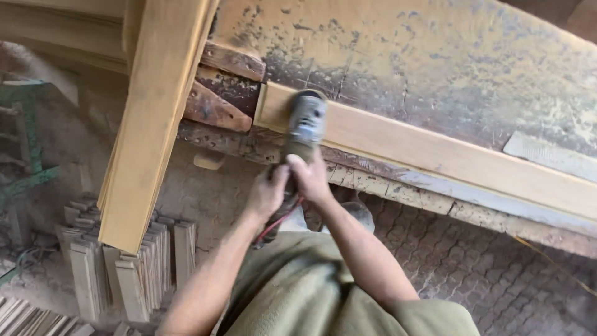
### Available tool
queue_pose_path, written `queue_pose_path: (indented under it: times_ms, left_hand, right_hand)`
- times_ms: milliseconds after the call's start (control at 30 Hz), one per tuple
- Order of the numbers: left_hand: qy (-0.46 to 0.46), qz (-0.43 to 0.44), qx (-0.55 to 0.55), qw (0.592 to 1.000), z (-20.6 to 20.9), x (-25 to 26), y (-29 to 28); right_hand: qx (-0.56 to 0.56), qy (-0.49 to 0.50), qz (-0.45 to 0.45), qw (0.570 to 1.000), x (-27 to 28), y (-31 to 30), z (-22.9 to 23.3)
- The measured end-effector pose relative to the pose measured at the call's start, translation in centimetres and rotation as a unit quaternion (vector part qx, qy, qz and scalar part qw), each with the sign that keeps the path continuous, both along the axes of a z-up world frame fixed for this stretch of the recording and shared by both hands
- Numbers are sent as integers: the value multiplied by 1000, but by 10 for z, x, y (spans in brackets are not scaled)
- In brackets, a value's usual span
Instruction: Applying glue to wood planks and sanding them down using an angle grinder in a workshop.
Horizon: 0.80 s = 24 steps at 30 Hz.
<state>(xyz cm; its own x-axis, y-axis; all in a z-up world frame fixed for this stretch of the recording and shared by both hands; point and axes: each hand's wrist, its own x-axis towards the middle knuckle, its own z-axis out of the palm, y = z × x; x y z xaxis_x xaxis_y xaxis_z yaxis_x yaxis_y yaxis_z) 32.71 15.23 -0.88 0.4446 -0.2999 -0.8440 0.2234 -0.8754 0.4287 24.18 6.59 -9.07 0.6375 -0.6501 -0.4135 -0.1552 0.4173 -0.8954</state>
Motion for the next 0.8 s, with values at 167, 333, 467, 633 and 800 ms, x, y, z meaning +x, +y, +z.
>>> queue_pose_path:
  times_ms: [167, 333, 467, 633, 800]
  left_hand:
    - [-91, 160, -95, 978, -10, 18, 39]
    - [-52, 90, -133, 986, 2, -26, -8]
    - [-40, 44, -150, 987, 1, -108, -57]
    - [-180, -240, -306, 904, -72, -215, -124]
    - [124, -201, -111, 965, -8, -237, -178]
  right_hand:
    - [73, 116, 86, 987, 64, 11, 37]
    - [86, 124, 54, 987, 3, -21, 34]
    - [58, 77, -48, 994, -100, -60, 17]
    - [-20, 160, -84, 983, -284, -115, -50]
    - [154, 149, -308, 927, -317, -141, 4]
